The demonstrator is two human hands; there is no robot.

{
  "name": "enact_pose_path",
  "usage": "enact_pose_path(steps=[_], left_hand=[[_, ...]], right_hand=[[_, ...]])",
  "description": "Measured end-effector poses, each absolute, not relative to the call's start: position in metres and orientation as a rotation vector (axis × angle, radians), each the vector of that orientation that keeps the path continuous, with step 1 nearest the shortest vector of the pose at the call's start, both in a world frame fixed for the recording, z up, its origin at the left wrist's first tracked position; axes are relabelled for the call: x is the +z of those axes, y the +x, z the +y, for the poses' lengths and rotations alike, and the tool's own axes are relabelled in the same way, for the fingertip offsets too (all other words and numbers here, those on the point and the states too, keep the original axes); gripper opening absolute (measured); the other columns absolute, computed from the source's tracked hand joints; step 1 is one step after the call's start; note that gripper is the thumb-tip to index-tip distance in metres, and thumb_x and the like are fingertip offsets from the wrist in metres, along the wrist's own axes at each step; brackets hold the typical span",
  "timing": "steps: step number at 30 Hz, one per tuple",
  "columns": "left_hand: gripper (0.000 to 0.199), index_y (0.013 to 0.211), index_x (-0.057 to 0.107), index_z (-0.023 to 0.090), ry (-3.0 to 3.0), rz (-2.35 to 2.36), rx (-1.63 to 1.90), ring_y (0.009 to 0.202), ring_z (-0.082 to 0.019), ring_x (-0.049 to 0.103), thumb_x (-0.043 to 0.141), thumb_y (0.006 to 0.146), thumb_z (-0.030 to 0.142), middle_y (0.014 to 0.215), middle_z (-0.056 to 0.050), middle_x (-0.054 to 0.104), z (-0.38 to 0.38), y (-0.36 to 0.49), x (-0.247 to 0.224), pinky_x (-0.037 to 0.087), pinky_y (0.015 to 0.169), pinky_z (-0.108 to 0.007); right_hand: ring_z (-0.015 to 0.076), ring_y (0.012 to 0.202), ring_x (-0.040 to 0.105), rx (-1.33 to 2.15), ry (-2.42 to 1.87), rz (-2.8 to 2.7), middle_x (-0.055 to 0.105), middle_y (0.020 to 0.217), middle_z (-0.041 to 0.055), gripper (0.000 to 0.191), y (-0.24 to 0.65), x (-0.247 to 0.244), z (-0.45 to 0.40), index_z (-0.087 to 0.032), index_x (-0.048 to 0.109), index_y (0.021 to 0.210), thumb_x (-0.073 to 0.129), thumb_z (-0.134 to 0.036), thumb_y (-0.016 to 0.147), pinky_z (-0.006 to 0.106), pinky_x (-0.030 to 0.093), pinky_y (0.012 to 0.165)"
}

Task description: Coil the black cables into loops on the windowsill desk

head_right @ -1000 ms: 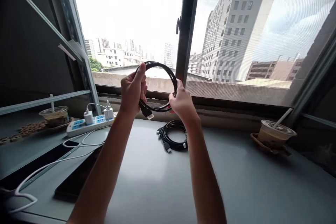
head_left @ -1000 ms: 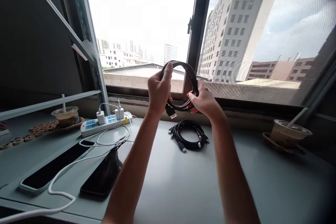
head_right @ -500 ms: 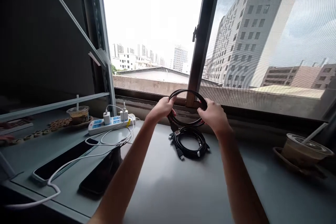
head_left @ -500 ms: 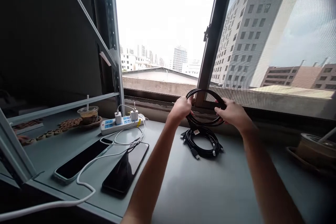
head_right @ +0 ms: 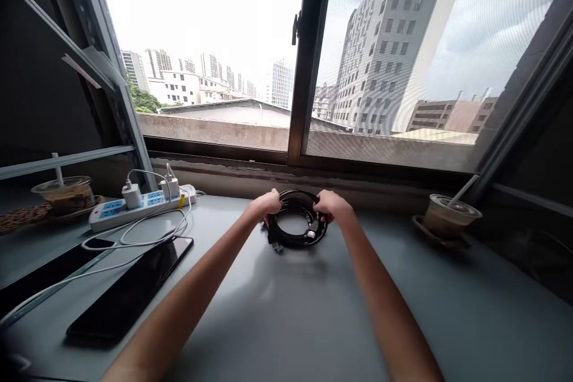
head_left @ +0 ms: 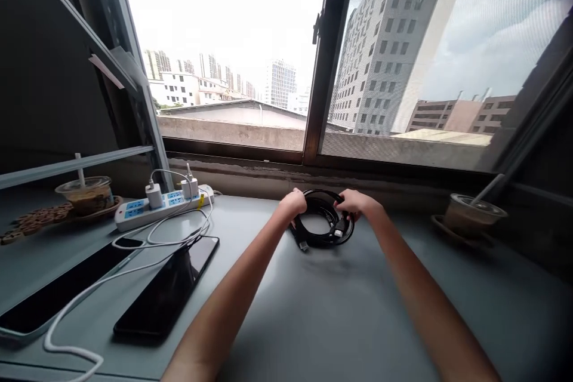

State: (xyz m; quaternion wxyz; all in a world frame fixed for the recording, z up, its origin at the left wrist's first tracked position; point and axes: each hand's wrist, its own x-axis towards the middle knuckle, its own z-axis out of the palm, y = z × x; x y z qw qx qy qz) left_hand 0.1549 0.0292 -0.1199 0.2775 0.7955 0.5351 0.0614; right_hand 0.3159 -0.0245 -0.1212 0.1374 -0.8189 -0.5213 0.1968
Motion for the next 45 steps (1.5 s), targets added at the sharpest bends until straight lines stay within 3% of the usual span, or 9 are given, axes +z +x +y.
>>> enact_pose_path(steps=[6,10,15,20,24,28,31,36,45], left_hand=[[0.037,0.119,0.049,0.014,2.248,1.591,0.136,0.097,-0.020,0.057,0.052,0.086,0.030,0.115,-0.010,0.055,0.036,0.166,-0.149,0.050,0.080,-0.040],[0.036,0.116,0.051,0.014,2.352,1.603,0.120,0.098,-0.020,0.056,0.053,0.085,0.032,0.115,-0.010,0.055,0.044,0.165,-0.148,0.049,0.081,-0.041],[0.044,0.127,0.043,0.016,2.526,1.571,0.174,0.111,-0.026,0.049,0.049,0.086,0.033,0.124,-0.013,0.048,0.053,0.159,-0.145,0.040,0.090,-0.046],[0.044,0.137,0.031,0.030,2.757,1.283,0.362,0.121,-0.025,0.039,0.027,0.093,0.032,0.132,-0.011,0.043,0.058,0.162,-0.166,0.030,0.097,-0.039],[0.045,0.136,0.036,0.025,2.780,1.220,0.406,0.115,-0.025,0.046,0.021,0.094,0.031,0.122,-0.012,0.053,0.065,0.165,-0.184,0.034,0.092,-0.038],[0.047,0.134,0.039,0.028,2.792,1.144,0.452,0.114,-0.021,0.049,0.036,0.089,0.041,0.125,-0.006,0.054,0.069,0.159,-0.183,0.039,0.088,-0.030],[0.044,0.129,0.046,0.031,2.789,1.149,0.483,0.112,-0.020,0.052,0.043,0.086,0.039,0.124,-0.002,0.057,0.070,0.156,-0.178,0.039,0.088,-0.027],[0.035,0.115,0.062,0.027,2.750,1.284,0.571,0.102,-0.022,0.059,0.039,0.088,0.031,0.109,-0.006,0.066,0.071,0.159,-0.176,0.040,0.087,-0.031],[0.038,0.116,0.061,0.023,2.600,1.487,0.784,0.093,-0.027,0.063,0.034,0.089,0.026,0.102,-0.011,0.068,0.064,0.170,-0.181,0.045,0.073,-0.034]], right_hand=[[0.0154,0.085,0.060,0.241,-2.470,-1.556,0.064,0.090,0.0049,0.025,0.315,-0.146,-0.010,-0.013,0.062,0.093,0.058,-0.035,0.082,0.036,0.047,0.080],[0.0200,0.096,0.057,0.048,-2.422,-1.570,0.063,0.100,0.0073,0.031,0.314,-0.149,-0.004,-0.016,0.062,0.100,0.059,-0.039,0.079,0.039,0.043,0.084],[0.0245,0.100,0.057,-0.060,-2.290,-1.580,0.065,0.101,0.0085,0.032,0.312,-0.157,0.001,-0.024,0.067,0.100,0.060,-0.043,0.076,0.031,0.040,0.080],[0.0179,0.097,0.058,0.003,-2.057,-1.632,0.062,0.108,0.0019,0.033,0.316,-0.174,0.004,-0.033,0.063,0.110,0.052,-0.047,0.082,0.026,0.041,0.077],[0.0140,0.090,0.059,0.125,-1.878,-1.621,0.062,0.104,0.0032,0.027,0.323,-0.186,0.012,-0.024,0.064,0.106,0.052,-0.036,0.085,0.028,0.045,0.078],[0.0154,0.091,0.060,0.241,-1.735,-1.568,0.063,0.101,0.0061,0.026,0.332,-0.196,0.018,-0.013,0.061,0.103,0.055,-0.030,0.085,0.036,0.048,0.082],[0.0156,0.089,0.061,0.317,-1.664,-1.537,0.064,0.097,0.0053,0.024,0.339,-0.198,0.017,-0.012,0.062,0.098,0.059,-0.029,0.082,0.037,0.049,0.081],[0.0146,0.084,0.062,0.406,-1.589,-1.480,0.065,0.090,0.0038,0.021,0.347,-0.196,0.015,-0.011,0.063,0.092,0.060,-0.028,0.082,0.035,0.051,0.079],[0.0155,0.088,0.062,0.459,-1.496,-1.509,0.066,0.093,0.0042,0.021,0.349,-0.195,0.028,-0.014,0.065,0.094,0.063,-0.029,0.079,0.038,0.048,0.084]])
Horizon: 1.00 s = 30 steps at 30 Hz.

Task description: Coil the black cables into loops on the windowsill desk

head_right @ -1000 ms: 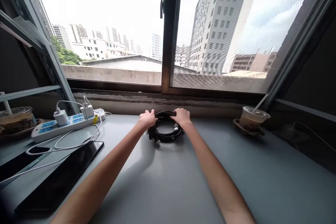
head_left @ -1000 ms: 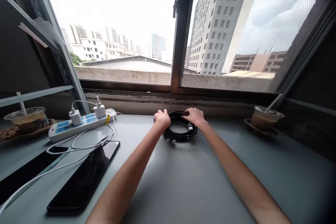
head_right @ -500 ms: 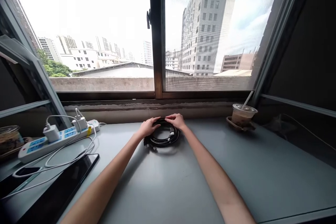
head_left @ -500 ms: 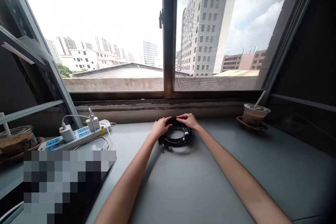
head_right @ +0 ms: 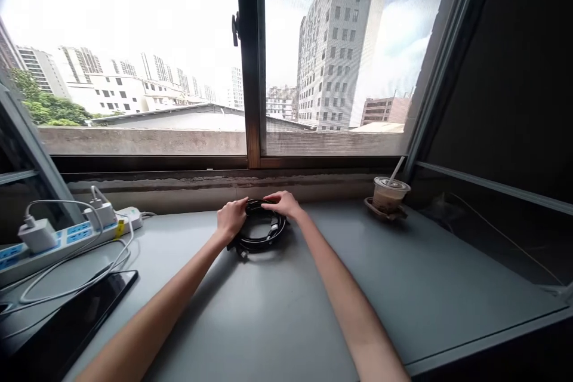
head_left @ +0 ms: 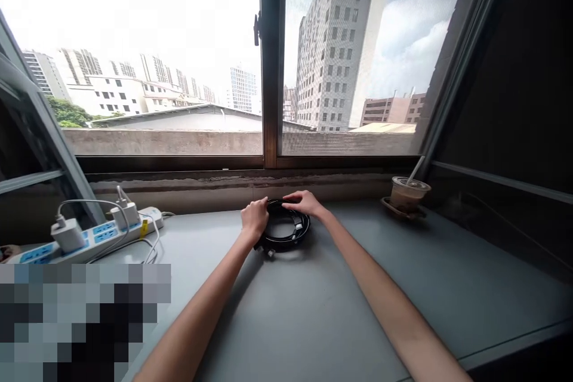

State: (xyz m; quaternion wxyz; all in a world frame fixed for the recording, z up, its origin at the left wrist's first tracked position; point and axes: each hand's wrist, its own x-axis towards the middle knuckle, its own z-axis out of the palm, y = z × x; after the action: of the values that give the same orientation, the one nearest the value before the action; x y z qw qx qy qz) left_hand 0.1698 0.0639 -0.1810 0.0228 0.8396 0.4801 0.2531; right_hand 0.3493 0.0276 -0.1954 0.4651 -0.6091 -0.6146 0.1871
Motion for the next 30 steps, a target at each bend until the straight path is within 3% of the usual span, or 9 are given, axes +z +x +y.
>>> enact_pose_path(steps=[6,12,17,22,30], left_hand=[[0.032,0.110,0.065,0.022,2.536,1.369,0.814,0.095,-0.024,0.061,0.044,0.087,0.029,0.103,-0.008,0.068,0.070,0.167,-0.187,0.045,0.073,-0.030],[0.027,0.096,0.069,0.021,2.441,1.370,1.009,0.099,-0.021,0.058,0.049,0.084,0.035,0.103,-0.005,0.067,0.067,0.162,-0.191,0.043,0.078,-0.027],[0.022,0.088,0.071,0.023,2.375,1.306,1.011,0.094,-0.021,0.060,0.055,0.080,0.035,0.098,-0.004,0.069,0.066,0.157,-0.193,0.043,0.072,-0.026],[0.028,0.088,0.070,0.025,2.211,1.285,1.148,0.082,-0.015,0.063,0.047,0.084,0.040,0.094,-0.001,0.070,0.065,0.144,-0.200,0.042,0.067,-0.023],[0.036,0.087,0.068,0.024,1.870,1.552,1.285,0.083,-0.020,0.062,0.036,0.088,0.040,0.085,-0.005,0.069,0.059,0.129,-0.204,0.041,0.066,-0.028]], right_hand=[[0.0172,0.098,0.058,0.482,-1.429,-1.484,0.063,0.104,0.0059,0.021,0.342,-0.208,0.026,-0.013,0.062,0.099,0.059,-0.025,0.082,0.041,0.045,0.090],[0.0163,0.092,0.060,0.614,-1.335,-1.336,0.062,0.102,0.0058,0.022,0.341,-0.222,0.030,-0.013,0.060,0.101,0.055,-0.028,0.085,0.038,0.048,0.083],[0.0151,0.088,0.060,0.711,-1.276,-1.201,0.062,0.099,0.0055,0.023,0.343,-0.228,0.028,-0.012,0.060,0.100,0.054,-0.029,0.086,0.036,0.049,0.080],[0.0156,0.091,0.060,0.734,-1.226,-1.148,0.062,0.102,0.0060,0.023,0.343,-0.225,0.016,-0.013,0.060,0.100,0.054,-0.029,0.085,0.037,0.048,0.083],[0.0163,0.092,0.059,0.591,-1.323,-1.059,0.061,0.105,0.0073,0.030,0.348,-0.227,0.012,-0.013,0.057,0.107,0.049,-0.035,0.088,0.038,0.048,0.082]])
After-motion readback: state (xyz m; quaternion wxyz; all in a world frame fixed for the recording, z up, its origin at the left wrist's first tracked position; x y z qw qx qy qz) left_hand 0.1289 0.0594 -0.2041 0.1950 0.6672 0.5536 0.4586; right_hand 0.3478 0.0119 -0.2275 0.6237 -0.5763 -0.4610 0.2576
